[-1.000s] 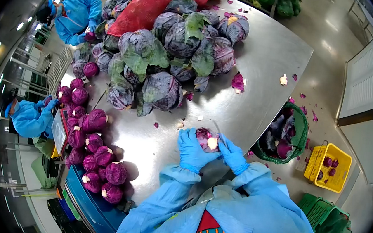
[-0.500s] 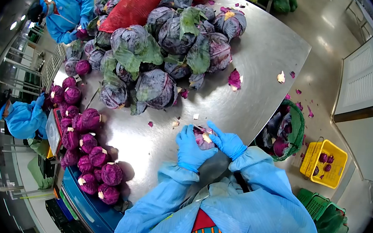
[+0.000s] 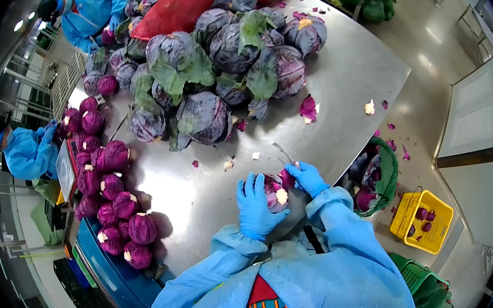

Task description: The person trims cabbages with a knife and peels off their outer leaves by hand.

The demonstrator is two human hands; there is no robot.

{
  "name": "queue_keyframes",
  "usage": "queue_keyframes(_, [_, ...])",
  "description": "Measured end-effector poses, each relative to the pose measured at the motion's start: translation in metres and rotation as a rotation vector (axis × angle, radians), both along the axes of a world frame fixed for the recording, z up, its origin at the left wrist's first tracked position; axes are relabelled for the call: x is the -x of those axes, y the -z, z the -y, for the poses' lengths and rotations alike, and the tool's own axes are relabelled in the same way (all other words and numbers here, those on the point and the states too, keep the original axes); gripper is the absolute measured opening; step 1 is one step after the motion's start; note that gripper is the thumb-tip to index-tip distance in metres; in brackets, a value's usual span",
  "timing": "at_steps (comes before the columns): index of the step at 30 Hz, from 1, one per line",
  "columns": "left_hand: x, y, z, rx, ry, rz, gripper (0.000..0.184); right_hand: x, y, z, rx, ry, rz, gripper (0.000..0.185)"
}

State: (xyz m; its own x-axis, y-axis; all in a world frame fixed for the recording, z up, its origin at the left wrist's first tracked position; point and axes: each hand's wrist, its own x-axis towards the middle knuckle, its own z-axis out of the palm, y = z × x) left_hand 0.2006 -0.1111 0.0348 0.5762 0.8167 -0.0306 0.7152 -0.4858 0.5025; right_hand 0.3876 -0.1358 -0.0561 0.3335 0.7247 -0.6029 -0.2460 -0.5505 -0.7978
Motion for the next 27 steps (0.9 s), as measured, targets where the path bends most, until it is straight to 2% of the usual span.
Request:
queue_keyframes(2, [0.026, 0.018, -0.01, -0.038, 0.086, 0.167, 0.11, 0.005, -0.002, 0.007, 0.059, 0.044, 0.028, 0.035])
queue_keyframes(3, [0.04, 0.026, -0.018, 0.067, 0.086, 0.279, 0.111, 0.003, -0.001, 0.009, 0.083, 0.067, 0.048, 0.034])
queue_keyframes(4, [0.055, 0.034, -0.024, 0.17, 0.079, 0.391, 0.112, 0.002, 0.022, 0.011, 0.021, -0.002, 0.35, 0.034])
queue_keyframes(5, [0.066, 0.039, -0.028, 0.271, 0.079, 0.502, 0.113, 0.0, 0.04, 0.023, -0.013, 0.044, 0.446, 0.036])
queue_keyframes(6, [0.074, 0.044, -0.026, 0.472, -0.027, 0.691, 0.119, -0.002, 0.045, 0.028, -0.052, 0.089, 0.545, 0.038])
queue_keyframes(7, [0.081, 0.045, -0.026, 0.511, -0.083, 0.754, 0.12, -0.005, 0.046, 0.033, -0.088, 0.13, 0.64, 0.04])
queue_keyframes(9, [0.093, 0.042, -0.024, 0.592, -0.131, 0.828, 0.12, -0.04, 0.031, 0.051, 0.188, 0.032, 0.811, 0.042])
queue_keyframes(11, [0.1, 0.051, -0.02, 0.535, -0.136, 0.804, 0.118, -0.079, -0.009, 0.072, 0.507, -0.144, 0.913, 0.058])
queue_keyframes(13, [0.101, 0.054, -0.019, 0.467, -0.095, 0.725, 0.116, -0.103, -0.008, 0.107, 0.34, 0.154, 1.09, 0.078])
queue_keyframes(15, [0.092, 0.046, -0.027, 0.388, -0.003, 0.58, 0.115, -0.093, -0.066, 0.094, 0.592, 0.231, 1.1, 0.087])
queue_keyframes(16, [0.083, 0.036, -0.03, 0.326, 0.029, 0.497, 0.116, -0.083, -0.071, 0.091, 0.378, 0.268, 1.115, 0.081])
queue_keyframes(19, [0.065, 0.032, -0.04, 0.251, 0.173, 0.317, 0.114, -0.029, -0.071, 0.058, -0.096, 0.074, 0.419, 0.054])
queue_keyframes(22, [0.054, 0.035, -0.053, 0.305, 0.241, 0.301, 0.114, 0.034, -0.088, 0.019, -0.296, -0.341, 0.451, 0.06])
queue_keyframes(25, [0.047, 0.019, -0.061, 0.341, 0.303, 0.204, 0.113, 0.038, -0.06, 0.0, -0.413, -0.534, 0.444, 0.061])
queue_keyframes(26, [0.046, 0.013, -0.062, 0.355, 0.325, 0.167, 0.113, 0.035, -0.05, -0.002, -0.533, -0.507, 0.432, 0.047])
queue_keyframes(27, [0.047, 0.016, -0.062, 0.318, 0.349, 0.15, 0.115, 0.032, -0.055, -0.006, -0.541, -0.599, 0.576, 0.041])
